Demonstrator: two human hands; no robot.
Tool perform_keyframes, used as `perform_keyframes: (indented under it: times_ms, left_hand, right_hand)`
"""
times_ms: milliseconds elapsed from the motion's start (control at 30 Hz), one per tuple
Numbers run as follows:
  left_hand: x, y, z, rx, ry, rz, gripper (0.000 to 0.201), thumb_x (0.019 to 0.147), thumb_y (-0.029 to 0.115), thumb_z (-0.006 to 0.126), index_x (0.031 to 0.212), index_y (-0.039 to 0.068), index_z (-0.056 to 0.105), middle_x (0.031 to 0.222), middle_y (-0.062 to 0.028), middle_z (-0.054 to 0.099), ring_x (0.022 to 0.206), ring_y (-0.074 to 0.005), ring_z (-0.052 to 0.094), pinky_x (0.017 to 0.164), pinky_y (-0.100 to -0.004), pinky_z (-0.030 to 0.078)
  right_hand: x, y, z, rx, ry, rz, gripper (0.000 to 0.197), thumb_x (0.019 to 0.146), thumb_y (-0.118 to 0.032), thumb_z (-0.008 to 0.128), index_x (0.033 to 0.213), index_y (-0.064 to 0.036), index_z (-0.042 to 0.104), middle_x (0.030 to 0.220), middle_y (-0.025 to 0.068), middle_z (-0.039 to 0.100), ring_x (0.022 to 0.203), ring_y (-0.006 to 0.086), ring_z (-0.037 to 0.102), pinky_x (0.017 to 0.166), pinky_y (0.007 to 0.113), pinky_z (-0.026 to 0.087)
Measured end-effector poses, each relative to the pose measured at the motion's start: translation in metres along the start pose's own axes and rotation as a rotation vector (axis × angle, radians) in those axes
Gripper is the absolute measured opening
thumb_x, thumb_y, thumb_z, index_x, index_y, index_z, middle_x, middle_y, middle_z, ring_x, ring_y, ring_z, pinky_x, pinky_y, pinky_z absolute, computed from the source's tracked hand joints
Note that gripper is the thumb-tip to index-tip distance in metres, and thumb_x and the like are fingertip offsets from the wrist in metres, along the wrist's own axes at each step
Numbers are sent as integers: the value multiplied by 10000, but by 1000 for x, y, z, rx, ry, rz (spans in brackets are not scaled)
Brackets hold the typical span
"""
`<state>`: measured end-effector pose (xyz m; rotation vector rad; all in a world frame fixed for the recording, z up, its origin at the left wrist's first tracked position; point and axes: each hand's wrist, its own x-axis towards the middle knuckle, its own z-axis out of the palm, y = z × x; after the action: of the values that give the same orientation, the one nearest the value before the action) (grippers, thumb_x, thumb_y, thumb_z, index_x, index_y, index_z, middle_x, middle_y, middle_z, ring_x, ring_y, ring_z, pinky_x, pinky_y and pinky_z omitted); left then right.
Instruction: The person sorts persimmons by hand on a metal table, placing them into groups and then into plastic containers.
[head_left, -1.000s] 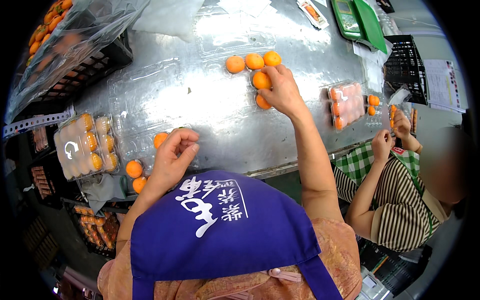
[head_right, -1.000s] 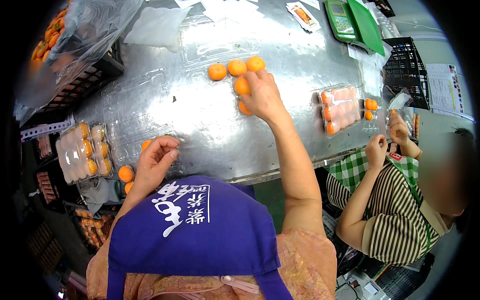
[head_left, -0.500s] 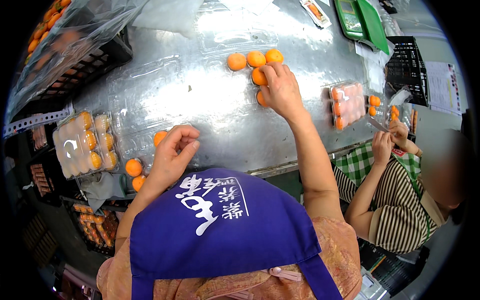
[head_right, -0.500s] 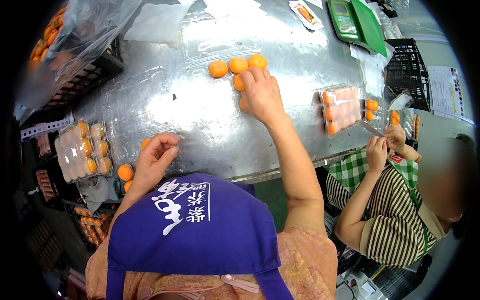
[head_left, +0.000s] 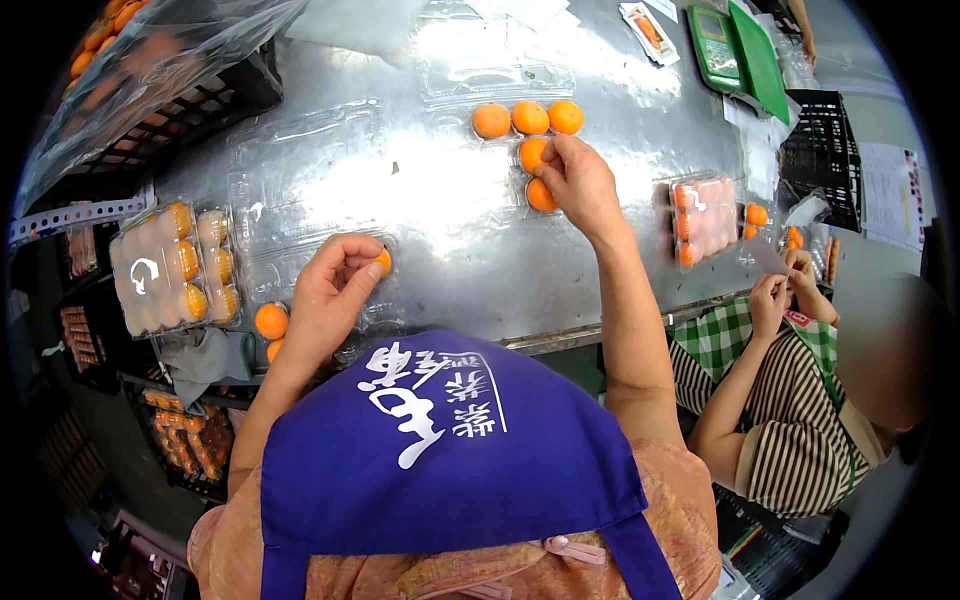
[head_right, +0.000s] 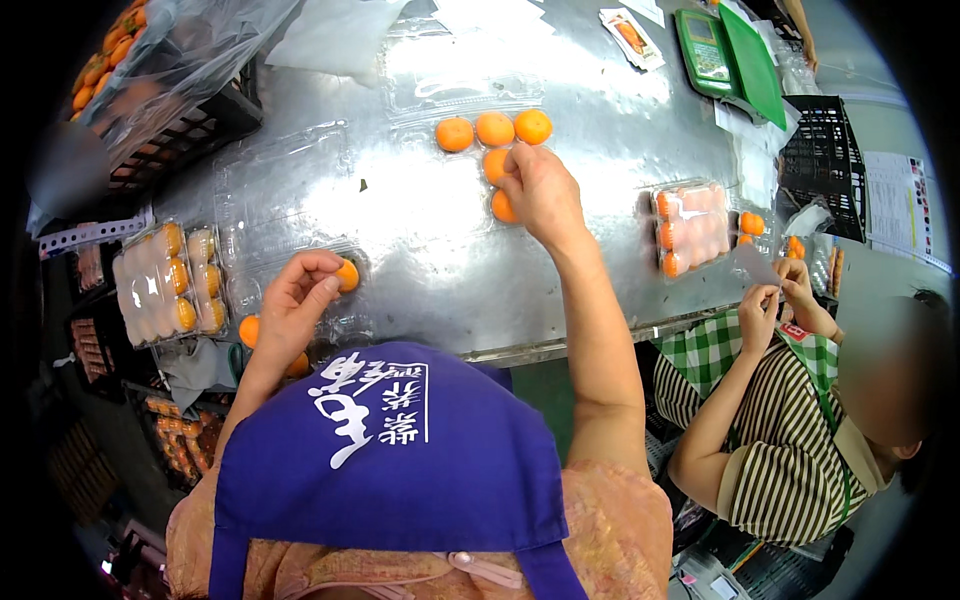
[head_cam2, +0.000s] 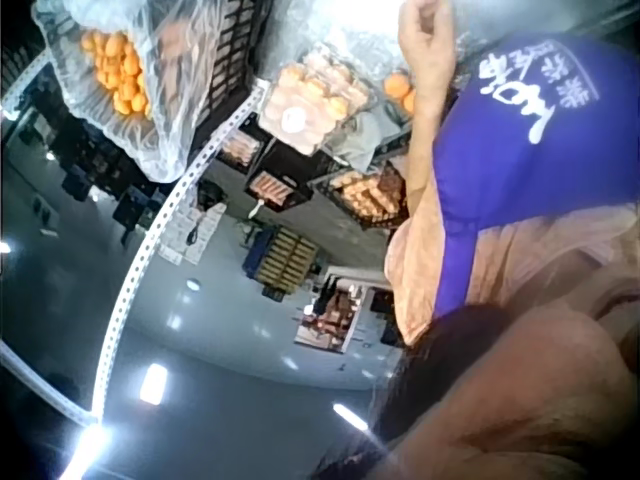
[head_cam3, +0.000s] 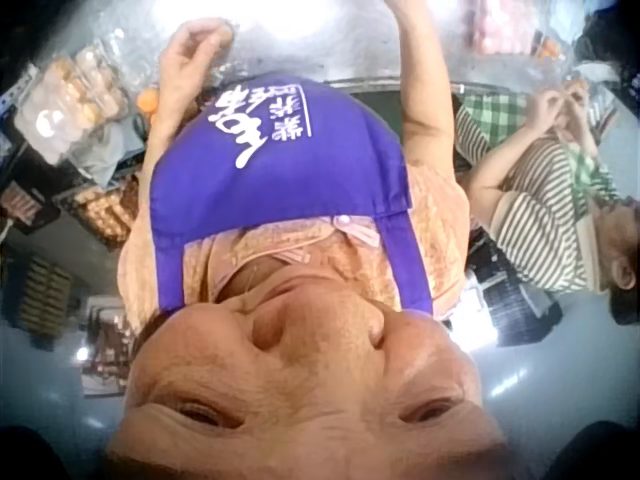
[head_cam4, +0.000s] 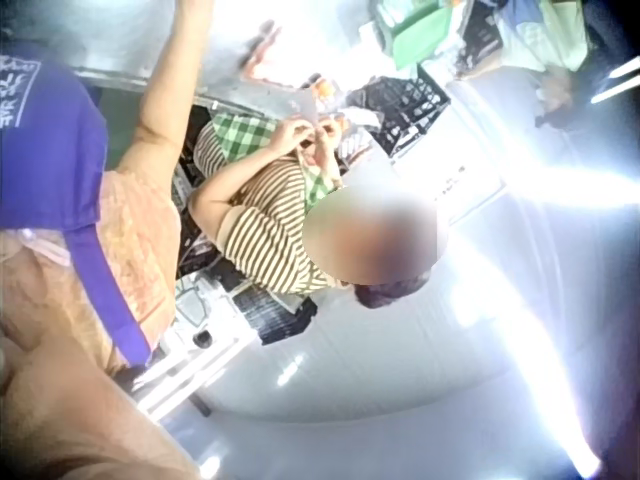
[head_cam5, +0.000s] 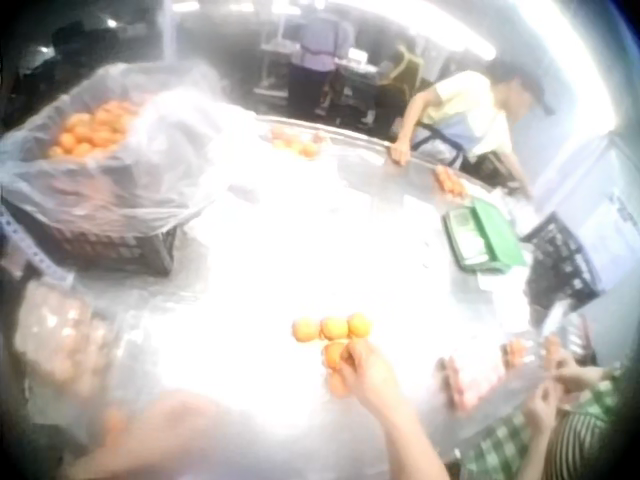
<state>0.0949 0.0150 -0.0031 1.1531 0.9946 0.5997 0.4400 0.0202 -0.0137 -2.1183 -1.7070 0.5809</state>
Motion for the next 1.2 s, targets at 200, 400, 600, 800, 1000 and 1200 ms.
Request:
perform_keyframes:
  times_ms: [200,400,600,800,1000,1200]
  left_hand:
    - [-10,1,-1,-15,6,25,154,964,54,633,1116,31,625,1062,-14,649,945,-77,605,837,-234,494]
    - [-17,14,-27,57,170,52,180,986,74,593,1141,-10,634,1019,-45,681,871,-84,618,811,-235,506]
    - [-57,17,-97,207,419,216,117,967,63,635,1069,8,649,995,-13,663,792,-54,575,734,-205,477]
    - [-118,-2,-92,844,162,231,274,809,74,747,1066,46,656,1012,-80,622,859,-205,630,739,-295,508]
    - [-137,-39,-61,1115,86,229,499,754,70,773,1222,103,601,1223,-116,535,1086,-340,589,893,-420,521]
    - [-130,-43,-60,1211,63,170,481,760,65,764,1199,108,572,1198,-117,518,1051,-343,595,836,-436,534]
  right_hand:
    - [-5,2,17,-237,177,-189,119,797,-95,687,820,-48,580,831,134,644,852,348,622,712,473,522]
    - [0,11,25,-372,123,-162,110,815,-115,666,873,-58,592,876,149,652,850,363,632,711,483,501]
    - [-25,-43,0,-156,192,-222,108,881,-110,669,932,-31,616,872,129,643,782,306,631,681,426,500]
    - [-70,-96,36,74,-85,-437,150,827,-56,727,946,-31,639,883,122,642,782,292,631,683,392,514]
    - [-103,-121,62,78,-272,-438,143,848,-110,706,961,-39,655,914,124,663,863,310,652,750,395,535]
    - [-120,-127,57,51,-327,-447,154,855,-99,693,991,-32,665,934,121,675,875,304,660,756,394,541]
